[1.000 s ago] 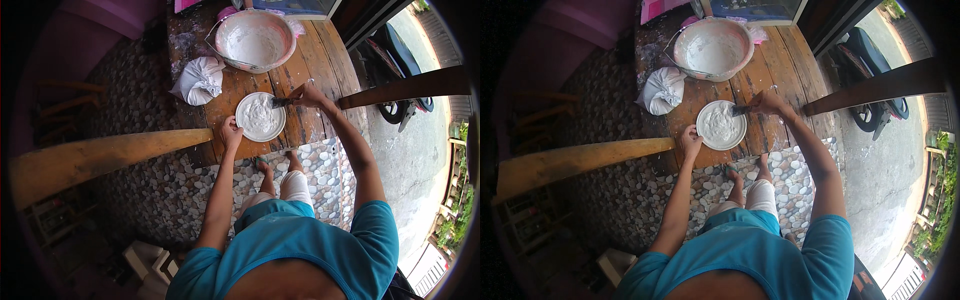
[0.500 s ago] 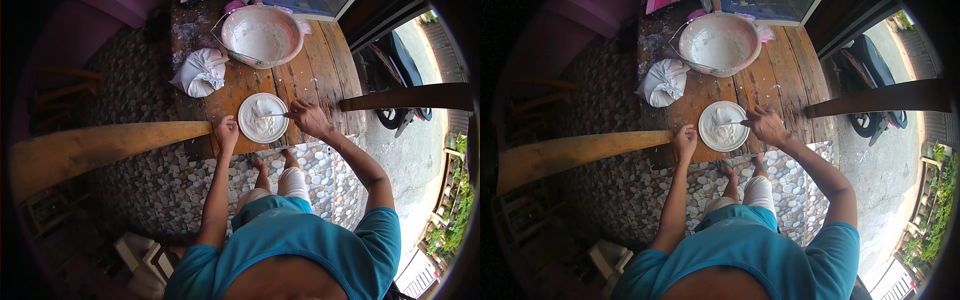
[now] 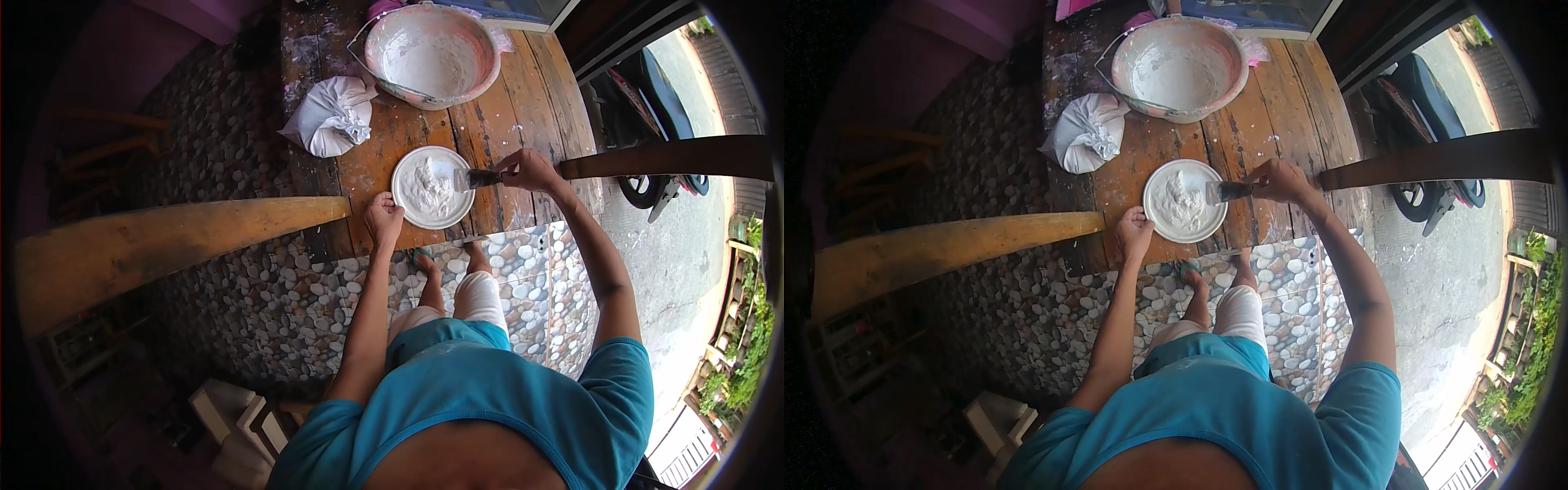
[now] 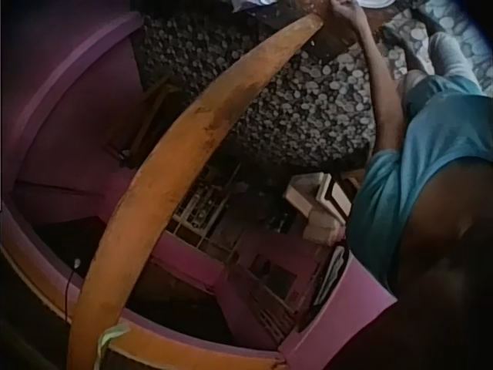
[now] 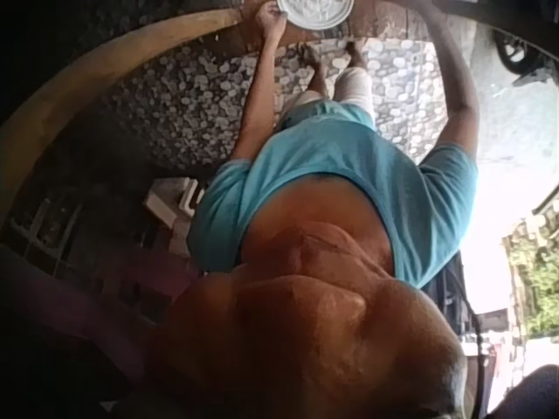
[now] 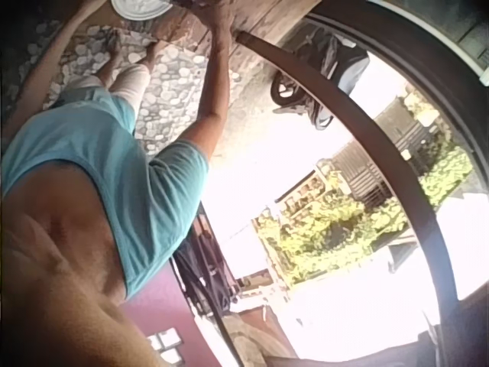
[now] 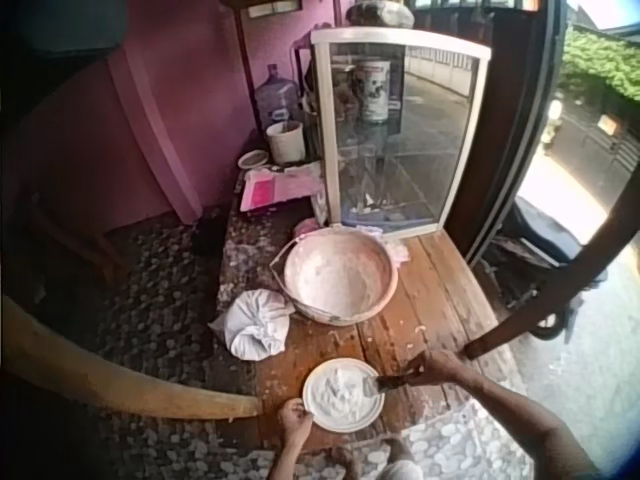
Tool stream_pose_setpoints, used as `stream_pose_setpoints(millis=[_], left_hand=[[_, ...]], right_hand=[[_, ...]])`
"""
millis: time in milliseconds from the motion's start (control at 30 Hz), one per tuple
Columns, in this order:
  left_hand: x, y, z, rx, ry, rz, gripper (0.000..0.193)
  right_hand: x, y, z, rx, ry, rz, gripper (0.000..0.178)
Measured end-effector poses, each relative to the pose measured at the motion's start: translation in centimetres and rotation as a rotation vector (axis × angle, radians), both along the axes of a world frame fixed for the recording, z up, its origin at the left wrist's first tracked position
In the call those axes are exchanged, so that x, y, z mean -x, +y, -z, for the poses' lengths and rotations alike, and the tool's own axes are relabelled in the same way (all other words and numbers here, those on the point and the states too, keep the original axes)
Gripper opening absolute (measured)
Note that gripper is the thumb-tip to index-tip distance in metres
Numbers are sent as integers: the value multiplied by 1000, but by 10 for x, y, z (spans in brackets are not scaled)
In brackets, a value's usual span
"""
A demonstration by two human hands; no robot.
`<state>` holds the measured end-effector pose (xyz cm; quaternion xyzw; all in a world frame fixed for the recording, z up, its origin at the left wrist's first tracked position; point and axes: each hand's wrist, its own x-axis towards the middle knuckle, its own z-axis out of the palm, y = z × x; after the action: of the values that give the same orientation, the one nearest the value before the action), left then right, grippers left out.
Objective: The person mixes a white paste on a white plate using a metal spatula, periodically scooping more material from a larger bowl and a white bag on the table.
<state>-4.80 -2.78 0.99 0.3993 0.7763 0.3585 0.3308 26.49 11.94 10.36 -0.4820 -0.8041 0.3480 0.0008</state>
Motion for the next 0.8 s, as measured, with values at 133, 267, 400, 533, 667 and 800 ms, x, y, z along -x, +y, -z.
stream_pose_setpoints(millis=[133, 267, 400, 533, 667, 800], left_hand=[[12, 23, -5, -78, -22, 100, 31], [22, 38, -7, -75, -91, 194, 28], [26, 45, -21, -91, 16, 340, 29], [36, 55, -26, -65, 39, 456, 30], [32, 77, -22, -106, -60, 496, 28], [35, 97, -17, -64, -53, 477, 36]], right_hand=[[-2, 19, 24, 82, 69, 20, 29], [-5, 36, 48, 197, 187, 6, 30], [1, 50, 54, 186, 249, -11, 34], [18, 63, 47, 255, 250, -84, 33], [25, 77, 49, 365, 225, -147, 30], [46, 67, 27, 241, 253, -232, 31]])
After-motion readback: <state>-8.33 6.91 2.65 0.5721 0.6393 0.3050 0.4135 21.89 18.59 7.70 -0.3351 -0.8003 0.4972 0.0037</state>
